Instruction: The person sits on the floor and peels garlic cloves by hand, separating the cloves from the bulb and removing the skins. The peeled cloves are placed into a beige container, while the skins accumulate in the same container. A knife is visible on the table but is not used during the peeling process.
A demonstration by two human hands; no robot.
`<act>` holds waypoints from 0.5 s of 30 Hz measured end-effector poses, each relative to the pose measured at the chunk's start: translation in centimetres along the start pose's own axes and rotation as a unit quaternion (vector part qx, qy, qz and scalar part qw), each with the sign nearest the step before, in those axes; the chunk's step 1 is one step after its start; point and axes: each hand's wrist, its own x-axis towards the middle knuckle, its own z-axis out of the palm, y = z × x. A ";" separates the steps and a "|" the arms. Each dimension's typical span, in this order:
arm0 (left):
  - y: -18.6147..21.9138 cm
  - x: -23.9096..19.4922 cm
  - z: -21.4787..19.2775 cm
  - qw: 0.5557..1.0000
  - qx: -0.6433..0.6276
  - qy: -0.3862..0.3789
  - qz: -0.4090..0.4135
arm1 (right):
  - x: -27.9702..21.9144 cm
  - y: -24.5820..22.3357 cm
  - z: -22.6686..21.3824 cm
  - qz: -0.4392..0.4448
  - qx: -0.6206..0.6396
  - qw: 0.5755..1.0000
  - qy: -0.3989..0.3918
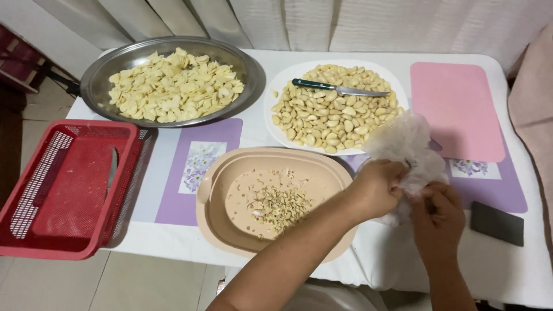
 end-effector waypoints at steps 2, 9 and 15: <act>-0.2 -0.3 0.4 1.000 0.004 0.003 -0.028 | -0.1 -0.3 -0.1 -0.011 0.008 1.000 -0.007; -0.1 0.1 1.2 0.995 0.051 0.008 -0.086 | 1.0 -1.0 -1.0 0.065 0.064 0.991 -0.094; 1.0 1.6 0.1 0.987 0.033 -0.006 -0.159 | 0.1 0.9 -0.9 0.041 0.110 0.986 -0.116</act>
